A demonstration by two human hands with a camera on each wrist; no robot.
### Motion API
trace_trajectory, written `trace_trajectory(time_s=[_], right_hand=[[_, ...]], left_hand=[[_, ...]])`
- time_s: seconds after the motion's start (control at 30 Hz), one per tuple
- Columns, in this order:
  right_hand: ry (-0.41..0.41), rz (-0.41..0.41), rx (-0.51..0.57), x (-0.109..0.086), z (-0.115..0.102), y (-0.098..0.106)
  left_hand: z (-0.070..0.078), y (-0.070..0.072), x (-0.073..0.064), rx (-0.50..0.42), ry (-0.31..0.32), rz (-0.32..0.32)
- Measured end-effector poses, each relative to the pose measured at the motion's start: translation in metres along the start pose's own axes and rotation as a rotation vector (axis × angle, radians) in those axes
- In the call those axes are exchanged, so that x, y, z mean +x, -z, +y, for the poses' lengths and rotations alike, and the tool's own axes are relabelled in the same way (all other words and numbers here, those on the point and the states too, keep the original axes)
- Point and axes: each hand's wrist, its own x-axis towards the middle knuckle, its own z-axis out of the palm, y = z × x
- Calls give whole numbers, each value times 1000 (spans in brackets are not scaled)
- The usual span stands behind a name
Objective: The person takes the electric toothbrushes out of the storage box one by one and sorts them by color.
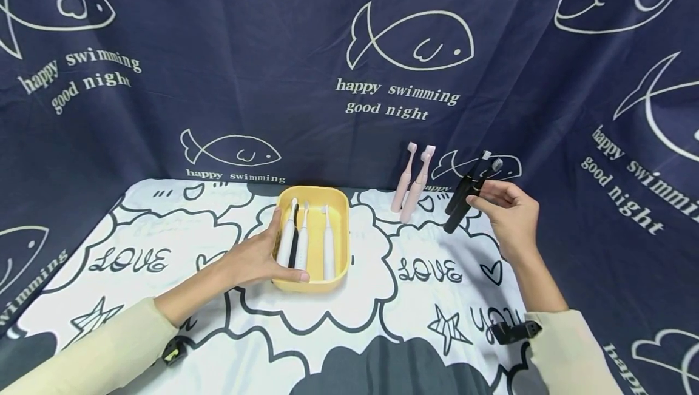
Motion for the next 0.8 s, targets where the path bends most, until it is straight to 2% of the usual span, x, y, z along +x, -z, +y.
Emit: trace_trajectory(time_s=[0.4, 0.8], right_hand=[[-72, 67, 11, 18, 7, 8], [-135, 97, -56, 32, 20, 18]], left_hand=[[0, 0, 0, 3, 2, 3], [0, 0, 0, -2, 3, 1]])
